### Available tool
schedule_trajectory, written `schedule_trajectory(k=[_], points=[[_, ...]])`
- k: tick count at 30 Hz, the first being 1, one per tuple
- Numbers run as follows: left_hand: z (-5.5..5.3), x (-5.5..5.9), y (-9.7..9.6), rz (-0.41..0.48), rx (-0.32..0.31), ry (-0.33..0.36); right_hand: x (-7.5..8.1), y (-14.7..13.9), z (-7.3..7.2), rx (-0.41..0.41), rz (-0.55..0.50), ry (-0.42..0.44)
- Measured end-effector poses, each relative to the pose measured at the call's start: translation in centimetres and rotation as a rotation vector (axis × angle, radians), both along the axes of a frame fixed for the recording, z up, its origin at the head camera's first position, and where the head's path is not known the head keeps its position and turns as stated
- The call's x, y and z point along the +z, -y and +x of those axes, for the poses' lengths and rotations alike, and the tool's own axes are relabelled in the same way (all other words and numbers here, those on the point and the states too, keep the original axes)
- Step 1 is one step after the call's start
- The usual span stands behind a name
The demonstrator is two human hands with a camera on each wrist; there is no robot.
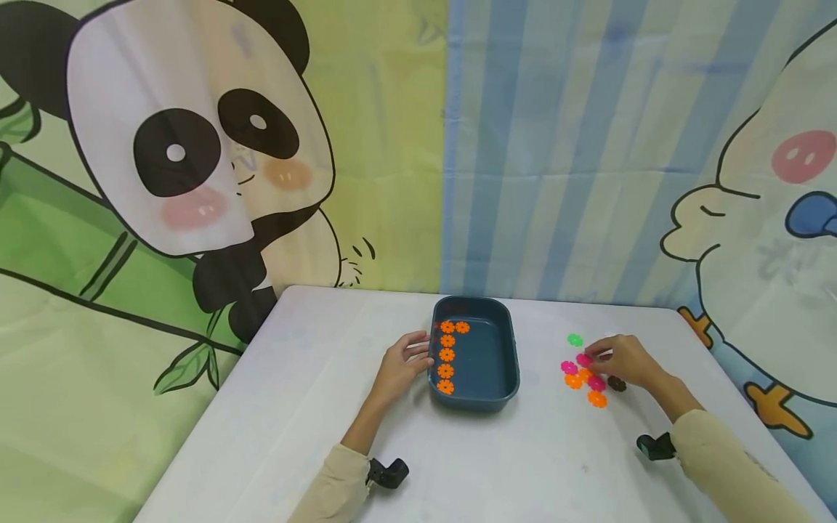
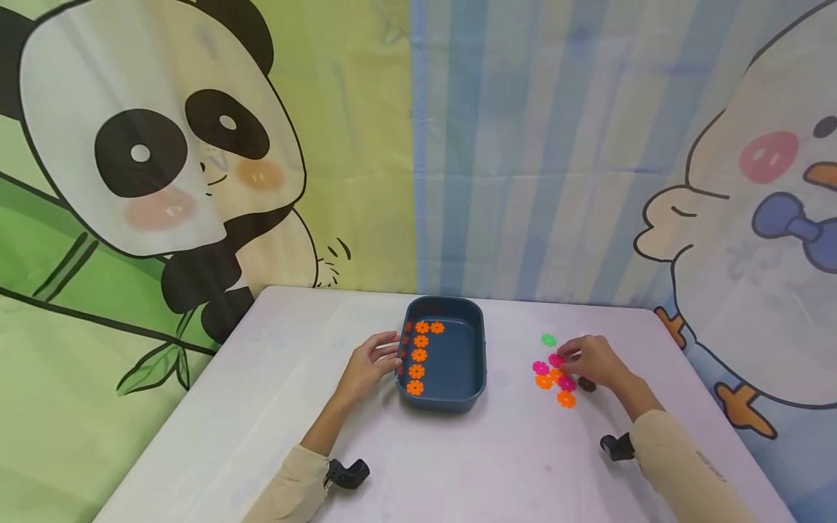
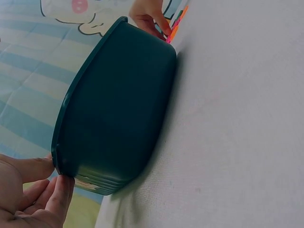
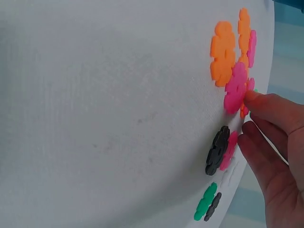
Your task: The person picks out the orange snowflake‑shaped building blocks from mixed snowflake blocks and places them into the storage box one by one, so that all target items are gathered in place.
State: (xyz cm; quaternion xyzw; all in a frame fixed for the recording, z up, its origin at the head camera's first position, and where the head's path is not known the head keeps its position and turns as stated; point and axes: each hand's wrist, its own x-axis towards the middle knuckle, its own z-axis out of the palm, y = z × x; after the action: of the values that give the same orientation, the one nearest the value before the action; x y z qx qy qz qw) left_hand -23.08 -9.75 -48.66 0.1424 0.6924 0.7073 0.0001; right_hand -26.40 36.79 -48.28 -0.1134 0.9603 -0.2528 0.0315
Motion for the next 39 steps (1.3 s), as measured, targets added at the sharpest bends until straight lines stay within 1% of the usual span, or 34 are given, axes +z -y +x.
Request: schedule_trajectory(k=[1, 4, 8, 13, 18, 25, 30, 35, 39], points=[[0.0, 0.0, 0.0, -0.006, 0.002, 0.003, -0.1, -0.1, 0.0, 0.003, -0.003, 0.001], [-0.5, -1.0, 0.0, -0.011, 0.012, -0.006, -0.2, -0.3, -0.1, 0.006, -0.006, 0.009], [-0.6, -0.9, 0.0, -0.011, 0.009, 0.009, -0.4, -0.5, -0.3, 0.000, -0.012, 0.024], [-0.7, -0.7, 0.0, 0.001, 0.002, 0.034, -0.4, -0.5, -0.4, 0.004, -0.016, 0.007], [-0.8, -0.8, 0.1, -0.004, 0.005, 0.046, -0.3, -0.2, -0.3, 0.004, -0.015, 0.008], [-0.6, -0.7, 0.0, -0.009, 0.029, 0.029, -0.6, -0.1, -0.5, 0.010, -0.003, 0.003], [-0.6, -0.7, -0.1, -0.002, 0.023, 0.017, -0.9, -0.2, -0.8, 0.010, 0.013, 0.000], [-0.5, -0.7, -0.1, -0.012, 0.022, 0.030, -0.6, 0.0, -0.9, 0.013, 0.017, 0.007], [-0.5, -0.8, -0.1, -0.018, 0.031, 0.025, -0.2, 0.4, -1.1, 0.000, 0.007, 0.040]])
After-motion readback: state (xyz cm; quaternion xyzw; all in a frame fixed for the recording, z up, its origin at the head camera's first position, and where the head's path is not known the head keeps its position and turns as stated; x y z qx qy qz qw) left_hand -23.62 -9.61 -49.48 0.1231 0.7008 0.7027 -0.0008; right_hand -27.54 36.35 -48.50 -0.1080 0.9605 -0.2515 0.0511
